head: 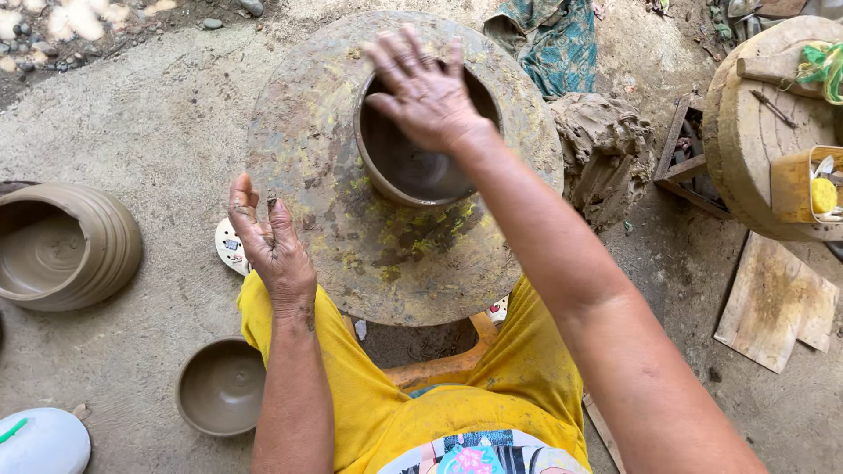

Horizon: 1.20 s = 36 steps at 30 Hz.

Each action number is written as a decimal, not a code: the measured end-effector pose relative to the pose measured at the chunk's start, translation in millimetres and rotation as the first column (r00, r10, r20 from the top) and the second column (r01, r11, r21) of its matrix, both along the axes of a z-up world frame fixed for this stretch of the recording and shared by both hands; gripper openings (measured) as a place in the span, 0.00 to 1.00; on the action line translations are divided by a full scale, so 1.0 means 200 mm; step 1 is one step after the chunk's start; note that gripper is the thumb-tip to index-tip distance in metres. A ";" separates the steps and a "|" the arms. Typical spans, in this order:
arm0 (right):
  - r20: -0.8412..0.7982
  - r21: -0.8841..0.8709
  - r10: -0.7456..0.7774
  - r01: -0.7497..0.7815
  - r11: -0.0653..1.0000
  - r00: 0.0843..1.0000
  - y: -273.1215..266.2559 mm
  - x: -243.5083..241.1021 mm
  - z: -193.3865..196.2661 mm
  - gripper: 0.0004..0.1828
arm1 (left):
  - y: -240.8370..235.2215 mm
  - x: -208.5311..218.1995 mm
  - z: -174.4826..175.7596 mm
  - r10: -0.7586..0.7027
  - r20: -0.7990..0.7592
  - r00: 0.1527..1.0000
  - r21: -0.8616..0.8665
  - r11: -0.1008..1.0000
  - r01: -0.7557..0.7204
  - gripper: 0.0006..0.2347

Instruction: The person adds clay to a spinning potter's wheel and shapes a large bowl by hand, using a small wooden tool to smooth the rim.

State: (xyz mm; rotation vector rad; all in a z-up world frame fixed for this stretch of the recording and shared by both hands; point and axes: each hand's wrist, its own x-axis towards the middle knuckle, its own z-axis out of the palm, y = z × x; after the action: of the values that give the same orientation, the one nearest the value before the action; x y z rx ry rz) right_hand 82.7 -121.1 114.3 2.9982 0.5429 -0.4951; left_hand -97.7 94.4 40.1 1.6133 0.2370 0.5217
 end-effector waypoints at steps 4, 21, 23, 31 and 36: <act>0.110 0.055 -0.050 0.044 0.998 0.993 -0.32 -0.09 -0.10 0.44 | 0.00 0.00 0.01 -0.017 -0.051 0.999 -0.055 0.998 0.014 0.20; 0.169 0.143 0.263 -0.288 0.947 0.950 0.29 -0.47 -0.04 0.38 | 0.03 0.03 0.00 -0.038 -0.150 0.988 0.038 0.998 0.045 0.17; 0.057 0.151 0.171 -0.178 0.972 0.984 0.24 -0.29 0.03 0.35 | 0.02 0.03 0.00 -0.042 -0.165 0.985 0.045 0.998 0.050 0.16; -0.067 0.326 -0.264 0.272 0.906 0.962 -0.47 0.02 -0.14 0.37 | 0.03 0.01 0.01 -0.128 -0.122 0.984 -0.008 0.992 0.128 0.14; 0.278 0.594 -0.682 0.437 0.676 0.677 -1.46 -0.12 -0.68 0.37 | -0.05 0.01 0.17 -0.137 0.138 0.981 0.027 0.991 0.134 0.13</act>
State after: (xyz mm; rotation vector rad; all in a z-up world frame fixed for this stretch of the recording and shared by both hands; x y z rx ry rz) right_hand 58.9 -412.7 -21.5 3.5322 -0.4423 0.4919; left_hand -95.7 83.6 74.5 1.5899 0.0169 0.5305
